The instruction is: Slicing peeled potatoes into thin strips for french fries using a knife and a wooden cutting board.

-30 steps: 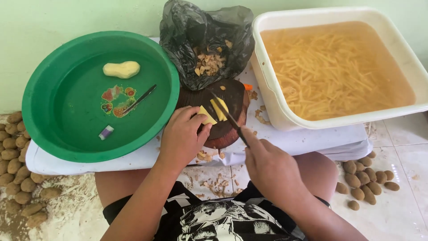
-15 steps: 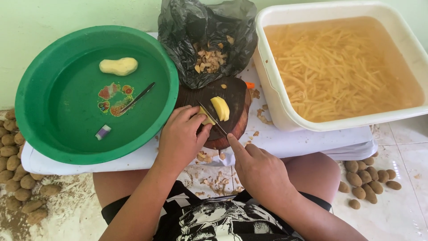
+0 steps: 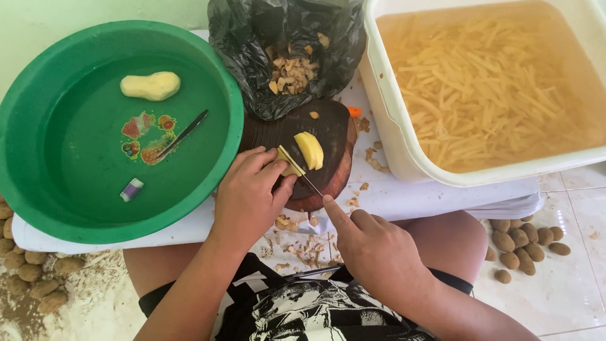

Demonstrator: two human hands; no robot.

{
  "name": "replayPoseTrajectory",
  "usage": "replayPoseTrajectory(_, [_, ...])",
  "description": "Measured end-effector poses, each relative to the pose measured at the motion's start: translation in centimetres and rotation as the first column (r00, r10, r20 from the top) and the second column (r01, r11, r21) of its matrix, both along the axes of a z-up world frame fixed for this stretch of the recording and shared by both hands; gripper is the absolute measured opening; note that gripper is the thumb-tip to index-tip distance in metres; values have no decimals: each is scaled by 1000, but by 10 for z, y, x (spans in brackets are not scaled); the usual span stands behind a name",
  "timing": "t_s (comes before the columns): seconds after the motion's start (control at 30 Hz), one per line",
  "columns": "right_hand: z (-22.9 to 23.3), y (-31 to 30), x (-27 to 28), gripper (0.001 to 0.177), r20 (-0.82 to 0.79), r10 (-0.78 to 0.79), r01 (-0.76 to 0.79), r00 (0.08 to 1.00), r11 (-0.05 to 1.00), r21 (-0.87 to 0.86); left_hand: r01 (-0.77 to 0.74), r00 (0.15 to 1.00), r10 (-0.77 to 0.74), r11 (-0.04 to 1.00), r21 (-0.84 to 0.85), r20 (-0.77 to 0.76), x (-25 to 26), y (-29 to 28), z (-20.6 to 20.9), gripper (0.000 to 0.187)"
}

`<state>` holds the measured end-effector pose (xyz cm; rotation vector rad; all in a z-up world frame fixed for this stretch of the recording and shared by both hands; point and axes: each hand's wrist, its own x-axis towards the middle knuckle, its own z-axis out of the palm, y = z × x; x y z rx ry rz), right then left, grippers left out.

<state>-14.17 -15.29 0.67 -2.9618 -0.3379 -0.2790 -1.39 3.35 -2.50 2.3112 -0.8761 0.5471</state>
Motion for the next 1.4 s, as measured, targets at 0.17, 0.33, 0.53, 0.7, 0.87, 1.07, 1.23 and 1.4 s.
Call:
replayPoseTrajectory(0.17, [-16,5,14,68,47,-21,20,999,1000,10,-10,1000,10,1000,27,8,0,1,0,26])
replayPoseTrajectory(0.33, [-18,6,16,66,66,-13,13,998,1000,0,-16,1000,16,1000,16,7,-1,1,1,25])
replayPoseTrajectory(0.53, [-16,5,2,71,34,-7,9,999,997,-77,-41,999,42,998,49,-11,-3,1,3,28])
replayPoseTrajectory(0.7, [-17,-1,-17,70,7,-32,33,999,996,-85,-29,1000,29,1000,-2,-7,-1,1,-2,27])
replayPoseTrajectory(0.87, [-15,-4,-23,67,-29,-83,81,996,995,-59,-28,1000,28,999,-21,3,-1,3,-5,28])
replayPoseTrajectory(1.07, [-19,2,-9,56,61,-130,130,990,991,0,-10,1000,10,998,-57,-5,-3,4,-1,24])
replayPoseTrajectory(1.23, [-24,9,7,52,102,-142,136,985,989,64,1,1000,-1,998,-69,0,-2,5,-5,24])
replayPoseTrajectory(1.4, [-17,8,5,50,126,-130,123,984,991,55,5,1000,-6,997,-72,-18,-1,6,-5,24])
